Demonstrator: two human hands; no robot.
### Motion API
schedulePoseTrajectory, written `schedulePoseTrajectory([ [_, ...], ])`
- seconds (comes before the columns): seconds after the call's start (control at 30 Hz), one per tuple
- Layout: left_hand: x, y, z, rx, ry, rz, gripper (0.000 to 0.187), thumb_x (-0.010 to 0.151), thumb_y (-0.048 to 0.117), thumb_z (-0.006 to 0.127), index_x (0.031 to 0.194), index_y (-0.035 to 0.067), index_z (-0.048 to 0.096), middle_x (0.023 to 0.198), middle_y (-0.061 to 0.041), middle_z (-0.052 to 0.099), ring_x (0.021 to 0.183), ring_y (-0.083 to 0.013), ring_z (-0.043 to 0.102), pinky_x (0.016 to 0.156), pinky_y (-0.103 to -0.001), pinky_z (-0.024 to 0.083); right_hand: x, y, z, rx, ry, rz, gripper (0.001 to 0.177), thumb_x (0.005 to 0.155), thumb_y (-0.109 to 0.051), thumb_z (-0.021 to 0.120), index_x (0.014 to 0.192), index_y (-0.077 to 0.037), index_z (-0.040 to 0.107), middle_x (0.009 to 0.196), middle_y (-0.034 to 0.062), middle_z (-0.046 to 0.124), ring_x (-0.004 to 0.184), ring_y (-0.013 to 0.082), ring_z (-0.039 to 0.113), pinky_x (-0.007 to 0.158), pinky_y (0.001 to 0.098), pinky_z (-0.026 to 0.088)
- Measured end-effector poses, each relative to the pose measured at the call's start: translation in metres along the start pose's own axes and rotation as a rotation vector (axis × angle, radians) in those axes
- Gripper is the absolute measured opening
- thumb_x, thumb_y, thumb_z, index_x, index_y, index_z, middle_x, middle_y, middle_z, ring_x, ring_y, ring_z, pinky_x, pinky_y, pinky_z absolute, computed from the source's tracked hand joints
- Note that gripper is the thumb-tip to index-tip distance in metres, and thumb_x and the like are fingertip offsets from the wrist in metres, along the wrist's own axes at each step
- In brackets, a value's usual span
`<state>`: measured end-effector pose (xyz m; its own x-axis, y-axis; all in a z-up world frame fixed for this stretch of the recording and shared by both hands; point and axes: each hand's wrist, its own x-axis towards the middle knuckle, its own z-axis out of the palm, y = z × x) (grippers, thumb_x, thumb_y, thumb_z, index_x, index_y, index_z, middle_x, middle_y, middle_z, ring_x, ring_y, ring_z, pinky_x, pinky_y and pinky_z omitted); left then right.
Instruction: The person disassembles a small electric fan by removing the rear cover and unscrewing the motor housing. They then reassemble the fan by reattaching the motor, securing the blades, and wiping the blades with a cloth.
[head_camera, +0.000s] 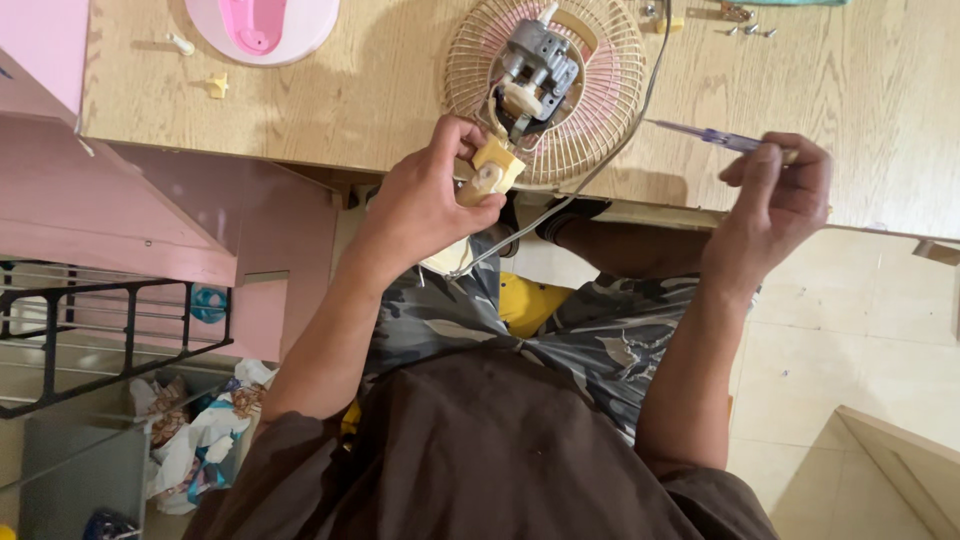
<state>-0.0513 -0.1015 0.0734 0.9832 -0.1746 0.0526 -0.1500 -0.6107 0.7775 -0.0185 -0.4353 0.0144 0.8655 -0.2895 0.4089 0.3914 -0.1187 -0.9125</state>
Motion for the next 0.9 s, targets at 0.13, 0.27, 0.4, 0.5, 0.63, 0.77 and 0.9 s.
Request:
schedulePoseTrajectory([
  [0.13, 0.004, -0.002, -0.001, -0.033, -0.024, -0.016, 0.061, 0.083, 0.026, 0.084, 0.125, 0.006, 0.044, 0.111, -0.015, 0.074, 0.096, -0.0319, 0.076, 0.081, -0.041, 0.062, 0.001, 0.000, -0.007, -0.003, 0.073, 0.004, 0.013, 0.124, -0.010, 0.059, 0.117, 0.001, 0.058, 0.089, 0.0059, 0.057, 0.075, 0.0120, 0.058, 0.071, 0.0252, 0.050],
  [0.27, 0.005, -0.005, -0.002, -0.053, -0.053, -0.050, 0.065, 0.084, 0.027, 0.083, 0.130, 0.005, 0.043, 0.109, -0.016, 0.074, 0.092, -0.0321, 0.076, 0.077, -0.041, 0.061, 0.001, 0.005, -0.010, 0.234, 0.092, 0.008, 0.019, 0.125, -0.019, 0.057, 0.119, -0.001, 0.053, 0.094, 0.0074, 0.057, 0.073, 0.0153, 0.058, 0.070, 0.0290, 0.051],
  [0.4, 0.004, -0.009, -0.003, -0.150, -0.086, -0.039, 0.065, 0.087, 0.027, 0.082, 0.132, 0.004, 0.043, 0.114, -0.016, 0.073, 0.096, -0.0286, 0.076, 0.081, -0.039, 0.061, -0.001, 0.008, -0.003, 0.365, -0.010, 0.003, 0.019, 0.126, -0.021, 0.051, 0.123, -0.003, 0.048, 0.100, 0.0124, 0.062, 0.076, 0.0188, 0.064, 0.069, 0.0337, 0.057],
  [0.5, 0.009, -0.011, 0.000, -0.232, -0.116, -0.016, 0.066, 0.089, 0.028, 0.081, 0.134, 0.002, 0.041, 0.116, -0.015, 0.072, 0.103, -0.0247, 0.074, 0.086, -0.037, 0.062, 0.002, 0.006, 0.011, 0.429, -0.107, 0.019, 0.017, 0.126, -0.021, 0.047, 0.123, -0.005, 0.045, 0.108, 0.0171, 0.068, 0.082, 0.0216, 0.070, 0.070, 0.0353, 0.060],
  [0.63, 0.012, -0.011, 0.006, -0.271, -0.158, -0.060, 0.068, 0.089, 0.033, 0.081, 0.134, 0.001, 0.042, 0.114, -0.013, 0.073, 0.105, -0.0216, 0.073, 0.088, -0.037, 0.062, 0.006, -0.003, 0.029, 0.440, -0.176, 0.003, 0.017, 0.125, -0.022, 0.048, 0.124, -0.006, 0.045, 0.104, 0.0176, 0.069, 0.076, 0.0205, 0.069, 0.067, 0.0332, 0.058],
  [0.77, 0.011, -0.011, 0.007, -0.208, -0.097, 0.015, 0.064, 0.092, 0.041, 0.078, 0.133, 0.002, 0.048, 0.114, -0.012, 0.072, 0.099, -0.0211, 0.072, 0.080, -0.035, 0.062, 0.013, -0.016, 0.041, 0.466, -0.202, -0.025, 0.017, 0.125, -0.021, 0.050, 0.125, -0.005, 0.044, 0.107, 0.0185, 0.069, 0.086, 0.0261, 0.073, 0.076, 0.0401, 0.064],
  [0.9, 0.014, -0.018, 0.007, -0.196, -0.082, 0.008, 0.046, 0.096, 0.040, 0.073, 0.123, 0.006, 0.061, 0.101, -0.007, 0.076, 0.087, -0.0170, 0.074, 0.076, -0.030, 0.063, 0.014, -0.031, 0.051, 0.351, -0.198, -0.108, 0.016, 0.122, -0.017, 0.053, 0.126, -0.003, 0.044, 0.112, 0.0198, 0.068, 0.095, 0.0295, 0.074, 0.084, 0.0457, 0.068],
])
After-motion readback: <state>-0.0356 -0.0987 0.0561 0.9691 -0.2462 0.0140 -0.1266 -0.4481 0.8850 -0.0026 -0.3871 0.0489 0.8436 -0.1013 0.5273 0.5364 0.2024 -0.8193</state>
